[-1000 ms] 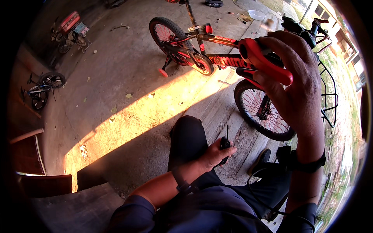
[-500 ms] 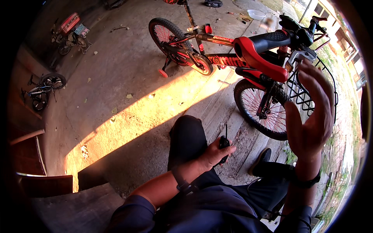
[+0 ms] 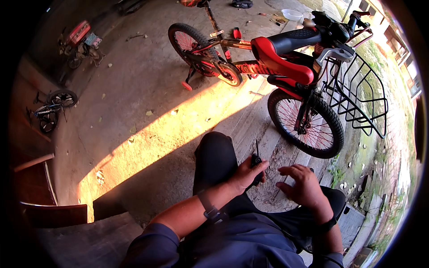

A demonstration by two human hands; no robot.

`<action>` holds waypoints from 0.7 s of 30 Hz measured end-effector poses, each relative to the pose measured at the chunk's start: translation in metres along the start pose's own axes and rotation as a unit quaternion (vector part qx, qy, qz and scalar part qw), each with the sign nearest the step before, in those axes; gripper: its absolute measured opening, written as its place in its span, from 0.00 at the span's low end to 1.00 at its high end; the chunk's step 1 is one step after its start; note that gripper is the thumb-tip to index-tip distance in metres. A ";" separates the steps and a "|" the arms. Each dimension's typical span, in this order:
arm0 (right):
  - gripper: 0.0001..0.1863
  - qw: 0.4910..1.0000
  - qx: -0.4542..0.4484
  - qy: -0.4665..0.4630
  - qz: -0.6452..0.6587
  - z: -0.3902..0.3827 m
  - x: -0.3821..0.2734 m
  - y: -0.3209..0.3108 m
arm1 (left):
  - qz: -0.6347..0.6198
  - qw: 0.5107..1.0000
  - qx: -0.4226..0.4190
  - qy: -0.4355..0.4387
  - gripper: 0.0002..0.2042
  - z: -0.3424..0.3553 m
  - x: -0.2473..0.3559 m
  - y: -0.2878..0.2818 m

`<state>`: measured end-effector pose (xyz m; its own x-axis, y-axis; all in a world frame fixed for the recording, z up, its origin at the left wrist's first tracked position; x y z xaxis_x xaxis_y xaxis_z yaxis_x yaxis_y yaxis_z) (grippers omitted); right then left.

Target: The person adjusts the handlebar and front basket of a red and black bicycle, then attaches a small black device to the handlebar using a strap. The person sits on the ground during the task and later stands to inspect the bicycle.

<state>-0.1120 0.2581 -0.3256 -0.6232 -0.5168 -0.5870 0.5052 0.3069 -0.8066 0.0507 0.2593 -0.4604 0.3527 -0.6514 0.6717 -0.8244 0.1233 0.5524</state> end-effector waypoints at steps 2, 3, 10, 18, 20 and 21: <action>0.19 0.999 -0.019 0.012 0.037 -0.007 0.008 0.023 | 0.008 1.000 0.000 0.021 0.11 0.006 -0.004 -0.002; 0.19 0.997 -0.028 0.029 0.058 -0.009 0.010 0.032 | 0.012 0.999 0.000 0.031 0.11 0.009 -0.006 -0.004; 0.27 0.960 -0.043 0.162 0.223 -0.018 0.029 0.073 | -0.017 1.000 0.004 0.022 0.13 0.010 -0.012 -0.002; 0.30 0.849 0.033 0.146 0.507 -0.018 0.037 0.106 | 0.103 0.991 -0.071 0.047 0.22 0.014 -0.019 0.000; 0.30 0.802 0.025 0.180 0.569 -0.019 0.037 0.110 | 0.118 0.988 -0.092 0.045 0.24 0.010 -0.015 0.003; 0.30 0.796 0.027 0.180 0.577 -0.019 0.037 0.109 | 0.126 0.986 -0.102 0.045 0.26 0.009 -0.013 0.004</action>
<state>-0.0913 0.2875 -0.4369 0.1477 0.3498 -0.9251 0.8847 0.3714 0.2817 0.0388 0.2617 -0.4718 0.1938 -0.5132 0.8361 -0.7875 0.4270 0.4445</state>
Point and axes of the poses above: each hand's wrist, its own z-axis towards the middle knuckle, its own y-axis out of the palm, x = y × z, the point moved 5 cm from there along z, towards the middle knuckle, and after that the axes turned 8 degrees about -y, right-handed, at the moved point
